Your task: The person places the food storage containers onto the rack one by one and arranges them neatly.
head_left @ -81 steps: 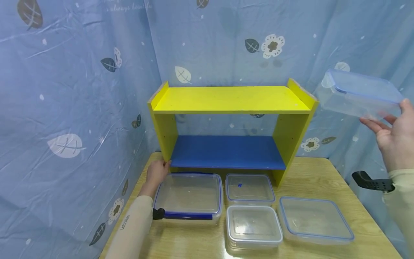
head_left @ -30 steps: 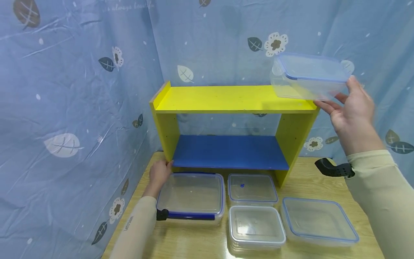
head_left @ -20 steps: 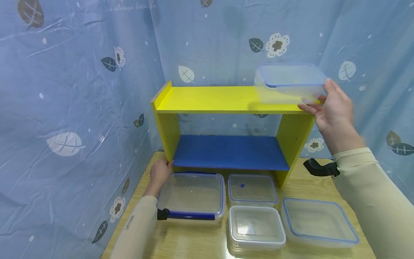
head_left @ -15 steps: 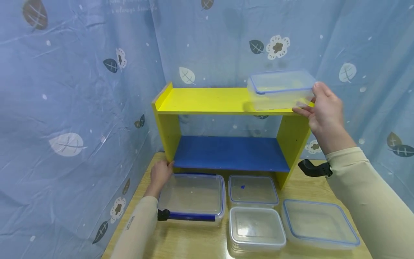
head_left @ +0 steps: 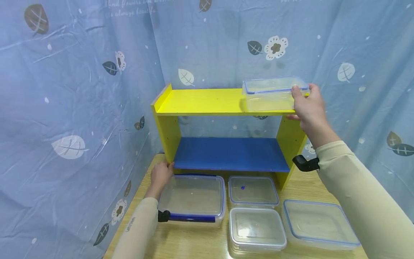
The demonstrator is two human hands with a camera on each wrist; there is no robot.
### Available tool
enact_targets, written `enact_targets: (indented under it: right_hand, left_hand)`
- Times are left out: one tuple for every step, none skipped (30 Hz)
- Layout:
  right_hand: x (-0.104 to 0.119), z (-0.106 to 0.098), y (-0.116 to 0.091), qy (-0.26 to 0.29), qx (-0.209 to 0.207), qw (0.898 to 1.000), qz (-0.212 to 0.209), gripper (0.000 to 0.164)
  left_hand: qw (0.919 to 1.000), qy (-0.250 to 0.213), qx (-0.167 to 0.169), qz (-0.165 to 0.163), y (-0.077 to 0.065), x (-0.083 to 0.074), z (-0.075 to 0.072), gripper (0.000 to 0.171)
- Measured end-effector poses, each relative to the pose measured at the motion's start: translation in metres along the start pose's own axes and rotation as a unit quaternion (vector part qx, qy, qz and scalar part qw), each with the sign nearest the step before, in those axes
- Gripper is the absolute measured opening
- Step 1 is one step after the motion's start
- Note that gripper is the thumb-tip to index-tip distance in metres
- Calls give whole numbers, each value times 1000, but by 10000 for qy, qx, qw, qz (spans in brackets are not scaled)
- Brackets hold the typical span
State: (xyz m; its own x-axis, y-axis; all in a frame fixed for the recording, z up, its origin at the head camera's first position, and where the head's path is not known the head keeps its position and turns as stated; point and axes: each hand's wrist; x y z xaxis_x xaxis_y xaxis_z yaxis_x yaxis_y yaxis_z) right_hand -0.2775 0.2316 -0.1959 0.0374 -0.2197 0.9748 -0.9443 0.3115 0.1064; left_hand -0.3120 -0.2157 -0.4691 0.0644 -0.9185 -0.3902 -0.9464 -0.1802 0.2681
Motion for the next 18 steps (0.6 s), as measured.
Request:
enact_targets:
  right_hand:
    - [-1,0,-1,-380,-11,9992,-86,80]
    - [-2,0,-2,-692,-25,9974,-222,82]
    - [-3,0,-3,-1031,-60,9940,-372,83]
    - [-4,-1,-3,-1359,-123,9891,-548,86]
    - [-6,-2,-3,-1645,-235,9834,-733,88]
    - [-8,-3,-3,-1853,-359,9776,-929,88]
    - [-11,-4,-4,-2029,-516,9710,-1151,86]
    - [-13,-5,-4,-2200,-689,9627,-1416,84]
    - [-16,-6,-4,-2308,-865,9539,-1712,81]
    - [-18,-6,-4,-2361,-1023,9447,-2036,77]
    - [-22,-6,-4,-2422,-1164,9333,-2383,73]
    - [-24,-6,-4,-2474,-1261,9216,-2711,69]
    - [-27,-6,-4,-2514,-1334,9098,-3021,65]
    - [-29,-5,-3,-2557,-1358,8986,-3296,62]
    - [-31,-5,-3,-2595,-1344,8897,-3508,59]
    - [-33,-3,-3,-2639,-1311,8832,-3650,57]
    - [-34,-2,-3,-2680,-1266,8787,-3743,56]
    - [-35,0,-3,-2699,-1215,8770,-3786,54]
  left_hand:
    - [10000,13,0,-8,0,0,0,44]
    - [10000,18,6,-18,0,0,1,44]
    - [10000,28,8,-17,1,0,1,44]
    - [10000,36,4,-24,1,0,1,44]
    - [10000,50,1,-22,1,0,1,44]
    - [10000,54,0,-24,1,0,2,44]
    - [10000,57,-1,-33,1,0,2,44]
    - [10000,53,3,-39,2,0,2,44]
    - [10000,52,5,-56,1,-1,2,44]
    - [10000,54,4,-72,2,-1,2,44]
    - [10000,54,-2,-78,2,-1,2,44]
    - [9999,55,-11,-83,2,-1,2,44]
    - [9999,60,-25,-88,1,-1,1,43]
    - [9999,62,-38,-100,1,-1,1,43]
    - [9999,73,-45,-117,1,-1,0,43]
    - [9999,78,-45,-134,1,-1,0,43]
    - [9998,90,-39,-158,0,-1,-1,43]
    - [9998,108,-21,-174,0,-1,-1,42]
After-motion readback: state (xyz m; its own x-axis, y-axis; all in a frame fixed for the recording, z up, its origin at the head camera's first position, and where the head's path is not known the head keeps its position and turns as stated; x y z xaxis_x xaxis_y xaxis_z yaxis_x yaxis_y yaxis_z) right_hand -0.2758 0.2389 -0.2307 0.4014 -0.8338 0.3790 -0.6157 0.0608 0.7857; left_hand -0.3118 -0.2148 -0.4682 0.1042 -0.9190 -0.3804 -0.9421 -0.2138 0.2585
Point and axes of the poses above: each hand's wrist, its own y-axis towards the middle knuckle, its own z-axis out of the palm, x = y × z, and after that the axes turned 3 degrees about y, right-handed
